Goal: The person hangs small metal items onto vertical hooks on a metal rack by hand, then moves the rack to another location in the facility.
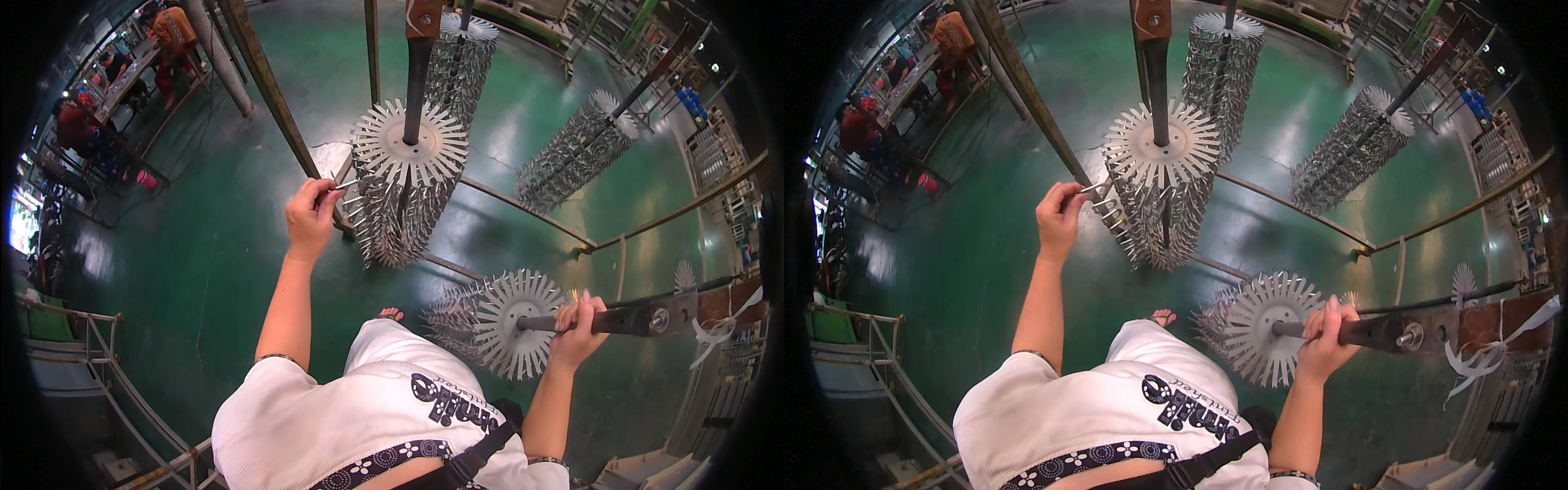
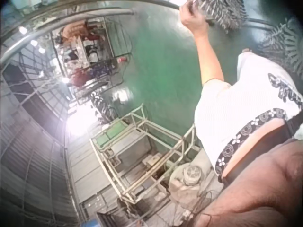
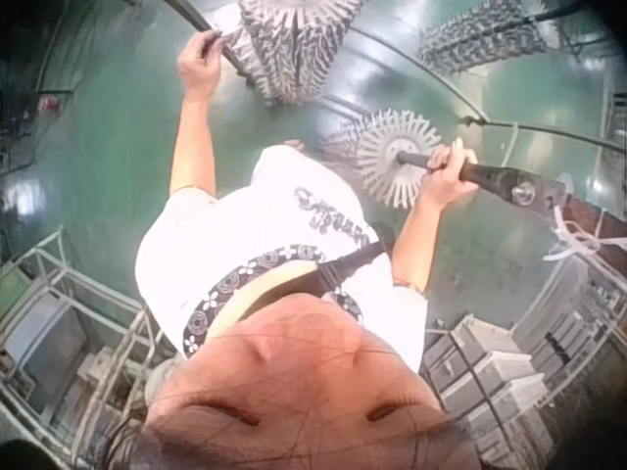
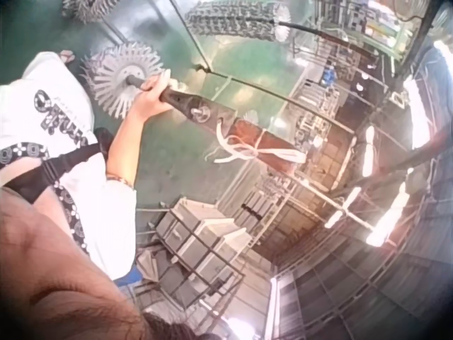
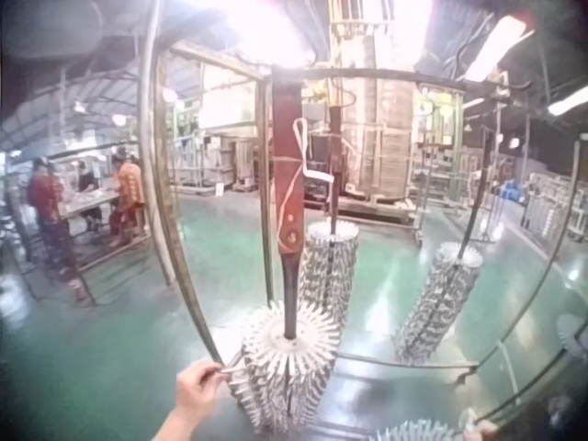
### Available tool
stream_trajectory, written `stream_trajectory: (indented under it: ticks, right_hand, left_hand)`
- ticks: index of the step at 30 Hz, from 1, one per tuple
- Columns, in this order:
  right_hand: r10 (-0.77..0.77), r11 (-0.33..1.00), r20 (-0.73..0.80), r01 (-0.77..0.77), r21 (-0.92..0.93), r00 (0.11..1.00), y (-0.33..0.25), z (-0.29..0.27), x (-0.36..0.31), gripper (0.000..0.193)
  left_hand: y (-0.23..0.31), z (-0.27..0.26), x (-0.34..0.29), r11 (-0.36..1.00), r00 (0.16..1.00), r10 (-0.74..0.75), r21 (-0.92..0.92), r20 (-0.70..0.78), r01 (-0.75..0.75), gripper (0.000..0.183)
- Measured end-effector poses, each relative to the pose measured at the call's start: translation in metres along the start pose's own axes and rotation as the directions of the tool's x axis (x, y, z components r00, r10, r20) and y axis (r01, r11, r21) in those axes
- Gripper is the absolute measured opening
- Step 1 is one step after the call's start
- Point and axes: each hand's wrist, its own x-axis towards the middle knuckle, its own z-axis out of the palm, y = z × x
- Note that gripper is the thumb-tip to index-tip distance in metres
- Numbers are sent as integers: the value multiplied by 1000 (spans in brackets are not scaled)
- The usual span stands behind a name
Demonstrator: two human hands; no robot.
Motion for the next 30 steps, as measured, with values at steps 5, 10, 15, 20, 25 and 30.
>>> stream_trajectory:
  ticks: [5, 10, 15, 20, 25, 30]
  right_hand:
    - [-1, 1000, 58, 0, 27, 998, 6, -4, 6, 31]
    - [28, 998, 126, -34, 46, 992, 14, 2, 15, 29]
    - [39, 997, 233, -54, 58, 972, 18, -1, 21, 28]
    - [20, 996, 290, -46, 82, 957, 21, -8, 19, 27]
    - [2, 997, 310, -26, 76, 951, 27, -17, 16, 27]
    - [-32, 999, 338, 21, 37, 941, 29, -20, 14, 26]
  left_hand:
    - [11, -5, 0, 995, 989, 58, -83, 133, -47, 9]
    - [-3, 7, -12, 992, 974, 65, -117, 216, -40, 11]
    - [-3, 24, -31, 991, 927, 124, -85, 355, -100, 12]
    - [-1, 43, -57, 972, 848, 226, -172, 480, -161, 12]
    - [12, 63, -84, 937, 760, 341, -269, 553, -225, 14]
    - [24, 90, -109, 881, 681, 459, -394, 571, -264, 16]
